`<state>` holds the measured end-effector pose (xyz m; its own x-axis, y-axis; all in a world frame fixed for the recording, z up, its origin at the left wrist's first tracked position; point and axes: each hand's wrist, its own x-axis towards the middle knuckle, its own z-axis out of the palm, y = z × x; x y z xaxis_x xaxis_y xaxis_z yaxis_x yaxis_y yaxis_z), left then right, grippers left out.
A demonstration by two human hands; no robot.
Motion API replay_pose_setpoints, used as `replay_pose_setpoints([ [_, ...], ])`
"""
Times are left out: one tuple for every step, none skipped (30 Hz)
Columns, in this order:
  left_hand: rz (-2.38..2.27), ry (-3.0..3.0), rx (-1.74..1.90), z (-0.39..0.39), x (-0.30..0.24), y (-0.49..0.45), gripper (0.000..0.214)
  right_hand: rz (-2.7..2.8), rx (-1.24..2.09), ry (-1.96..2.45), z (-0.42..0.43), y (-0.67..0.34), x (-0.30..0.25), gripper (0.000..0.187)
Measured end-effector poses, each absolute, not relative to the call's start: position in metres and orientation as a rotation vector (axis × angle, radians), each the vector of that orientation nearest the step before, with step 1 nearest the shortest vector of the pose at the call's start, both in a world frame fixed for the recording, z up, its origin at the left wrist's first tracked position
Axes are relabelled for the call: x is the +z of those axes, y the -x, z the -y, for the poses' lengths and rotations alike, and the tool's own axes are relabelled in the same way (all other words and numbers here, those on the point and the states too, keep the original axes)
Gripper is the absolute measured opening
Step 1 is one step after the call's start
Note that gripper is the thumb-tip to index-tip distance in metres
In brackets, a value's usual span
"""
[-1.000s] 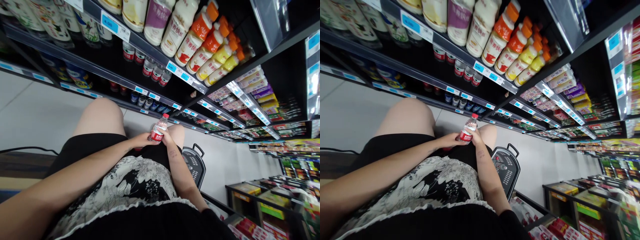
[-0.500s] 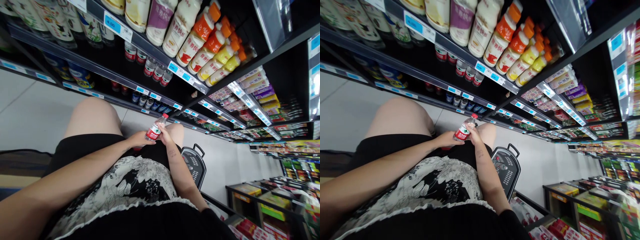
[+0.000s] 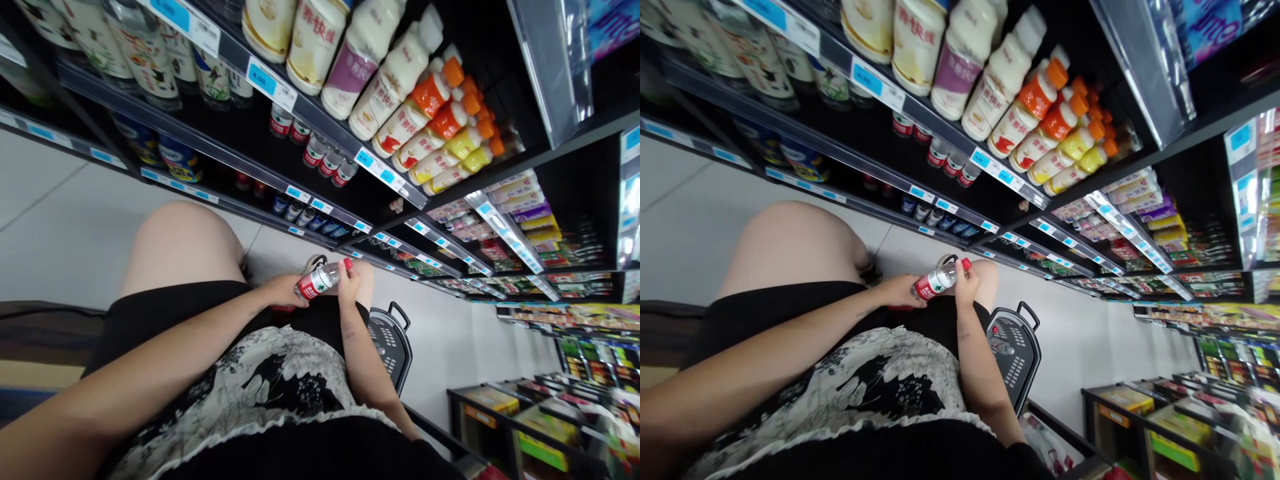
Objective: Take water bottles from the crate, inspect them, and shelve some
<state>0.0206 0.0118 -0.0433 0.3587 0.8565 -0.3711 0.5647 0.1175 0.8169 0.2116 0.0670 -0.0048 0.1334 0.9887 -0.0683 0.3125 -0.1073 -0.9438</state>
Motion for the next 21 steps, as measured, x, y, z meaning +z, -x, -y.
replay_pose_setpoints([
  [-1.367,-1.580,0.316,-0.012,-0.044,-0.020,0.059,1.341,1.017,1.585,-0.067,-0.212,-0.003,0.040],
  [-1.418,-1.578,0.284,-0.012,-0.045,-0.019,0.062,1.386,0.998,1.608,-0.066,-0.212,-0.002,0.038],
  [-1.469,-1.555,0.255,-0.013,-0.045,-0.017,0.066,1.431,0.965,1.630,-0.066,-0.211,0.000,0.038],
  [-1.512,-1.517,0.235,-0.013,-0.046,-0.016,0.070,1.476,0.932,1.646,-0.067,-0.209,0.001,0.038],
  [-1.546,-1.466,0.219,-0.014,-0.046,-0.015,0.072,1.521,0.904,1.654,-0.068,-0.206,0.002,0.037],
  [-1.571,-1.417,0.201,-0.015,-0.047,-0.013,0.075,1.575,0.880,1.656,-0.070,-0.202,0.004,0.036],
  [-1.588,-1.375,0.175,-0.015,-0.048,-0.012,0.078,1.642,0.844,1.653,-0.074,-0.196,0.006,0.035],
  [-1.597,-1.344,0.143,-0.015,-0.049,-0.011,0.082,1.729,0.786,1.644,-0.079,-0.189,0.009,0.034],
  [-1.596,-1.324,0.110,-0.015,-0.049,-0.010,0.086,1.825,0.710,1.630,-0.086,-0.182,0.012,0.033],
  [-1.589,-1.310,0.079,-0.015,-0.050,-0.010,0.090,1.911,0.629,1.613,-0.095,-0.173,0.017,0.033],
  [-1.575,-1.307,0.059,-0.014,-0.050,-0.010,0.091,1.975,0.558,1.593,-0.106,-0.164,0.021,0.033],
  [-1.549,-1.315,0.055,-0.013,-0.051,-0.010,0.089,2.015,0.507,1.572,-0.118,-0.154,0.026,0.034],
  [-1.513,-1.328,0.060,-0.013,-0.051,-0.012,0.085,2.033,0.479,1.555,-0.132,-0.144,0.030,0.036],
  [-1.471,-1.345,0.064,-0.012,-0.050,-0.013,0.081,2.035,0.470,1.540,-0.147,-0.133,0.035,0.039],
  [-1.431,-1.362,0.069,-0.011,-0.050,-0.015,0.077,2.033,0.470,1.524,-0.163,-0.121,0.039,0.042],
  [-1.396,-1.376,0.074,-0.011,-0.049,-0.017,0.074,2.035,0.465,1.509,-0.180,-0.109,0.042,0.045],
  [-1.370,-1.384,0.077,-0.012,-0.048,-0.019,0.072,2.030,0.464,1.492,-0.196,-0.096,0.045,0.048],
  [-1.356,-1.386,0.079,-0.012,-0.047,-0.021,0.071,2.016,0.470,1.475,-0.213,-0.083,0.048,0.050],
  [-1.350,-1.385,0.082,-0.013,-0.046,-0.022,0.071,1.990,0.486,1.456,-0.228,-0.069,0.050,0.050],
  [-1.348,-1.382,0.085,-0.015,-0.045,-0.023,0.072,1.955,0.515,1.436,-0.243,-0.054,0.052,0.049],
  [-1.346,-1.379,0.090,-0.016,-0.044,-0.024,0.072,1.922,0.549,1.421,-0.257,-0.039,0.054,0.047],
])
